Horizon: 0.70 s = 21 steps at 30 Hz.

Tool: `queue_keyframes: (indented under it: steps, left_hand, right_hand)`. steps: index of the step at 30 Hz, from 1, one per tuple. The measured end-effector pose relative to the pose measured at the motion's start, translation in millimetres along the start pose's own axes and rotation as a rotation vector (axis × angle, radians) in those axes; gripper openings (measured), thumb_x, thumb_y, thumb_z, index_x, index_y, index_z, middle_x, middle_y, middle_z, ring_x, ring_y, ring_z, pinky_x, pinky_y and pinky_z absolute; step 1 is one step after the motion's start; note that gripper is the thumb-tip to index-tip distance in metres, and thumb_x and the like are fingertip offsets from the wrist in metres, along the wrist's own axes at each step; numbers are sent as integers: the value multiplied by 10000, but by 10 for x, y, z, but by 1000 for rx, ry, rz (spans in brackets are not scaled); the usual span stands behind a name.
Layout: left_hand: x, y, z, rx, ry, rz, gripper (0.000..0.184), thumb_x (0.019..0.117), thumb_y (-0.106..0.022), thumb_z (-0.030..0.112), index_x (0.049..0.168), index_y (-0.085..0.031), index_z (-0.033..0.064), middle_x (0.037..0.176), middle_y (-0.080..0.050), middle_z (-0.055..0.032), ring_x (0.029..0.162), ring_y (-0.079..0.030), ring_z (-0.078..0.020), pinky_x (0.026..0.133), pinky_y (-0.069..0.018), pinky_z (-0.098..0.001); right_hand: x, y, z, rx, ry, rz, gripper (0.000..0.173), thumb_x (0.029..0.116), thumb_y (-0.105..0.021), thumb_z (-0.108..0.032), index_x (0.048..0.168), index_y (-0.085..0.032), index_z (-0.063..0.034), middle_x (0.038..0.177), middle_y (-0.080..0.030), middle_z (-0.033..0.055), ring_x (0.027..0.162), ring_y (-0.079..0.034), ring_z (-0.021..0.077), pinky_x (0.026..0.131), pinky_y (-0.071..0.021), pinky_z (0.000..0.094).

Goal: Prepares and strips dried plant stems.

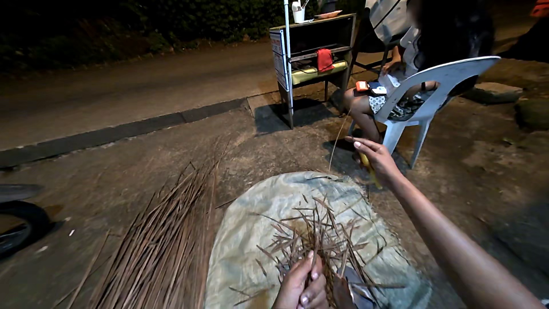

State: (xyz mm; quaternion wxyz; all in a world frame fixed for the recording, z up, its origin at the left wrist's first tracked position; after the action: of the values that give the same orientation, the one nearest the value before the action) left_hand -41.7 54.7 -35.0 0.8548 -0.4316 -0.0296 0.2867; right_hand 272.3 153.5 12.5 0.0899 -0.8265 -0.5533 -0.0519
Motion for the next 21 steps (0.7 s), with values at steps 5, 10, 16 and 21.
queue_keyframes:
  steps: [5, 10, 16, 21]
  left_hand:
    - [37, 136, 186, 51, -91, 195, 491, 1120, -186, 257, 782, -536, 185, 516, -440, 120, 403, -423, 17, 445, -418, -136]
    - [31, 226, 304, 121, -135, 330, 470, 1129, -178, 237, 812, -516, 156, 512, -435, 106, 398, -410, 8, 447, -423, -143]
    - [0, 142, 284, 378, -39, 396, 453, 1134, -232, 240, 860, -564, 98, 535, -503, 68, 432, -499, -26, 469, -488, -178]
    - [26, 155, 277, 426, 19, 433, 429, 1140, -254, 255, 907, -566, 76, 558, -547, 43, 479, -578, -64, 523, -548, -221]
  right_hand:
    - [-210, -554, 28, -104, -170, -287, 211, 1042, -553, -143, 1177, -610, 8, 688, -518, -59, 508, -455, 14, 485, -410, 175]
    - [-649, -1258, 199, -84, -353, -609, 152, 1019, -619, -212, 1015, -638, -61, 613, -483, -74, 457, -408, 10, 438, -356, 176]
    - [-699, -1298, 161, -31, -390, -483, 147, 1035, -566, -92, 896, -594, -51, 594, -502, -60, 438, -408, 12, 425, -347, 169]
    - [-467, -997, 210, -293, -188, -272, 268, 1104, -396, -125, 1147, -621, 16, 667, -555, -11, 477, -473, 48, 460, -420, 209]
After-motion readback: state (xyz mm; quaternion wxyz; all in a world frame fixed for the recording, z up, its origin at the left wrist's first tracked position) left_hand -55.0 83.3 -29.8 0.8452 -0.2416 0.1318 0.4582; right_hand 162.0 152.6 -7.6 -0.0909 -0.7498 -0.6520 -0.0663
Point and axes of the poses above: each hand's wrist, its own x-axis towards the middle knuckle, its own y-axis out of the back of the hand, z = x × y, the point moved 3 cm from there along x, towards the middle knuckle
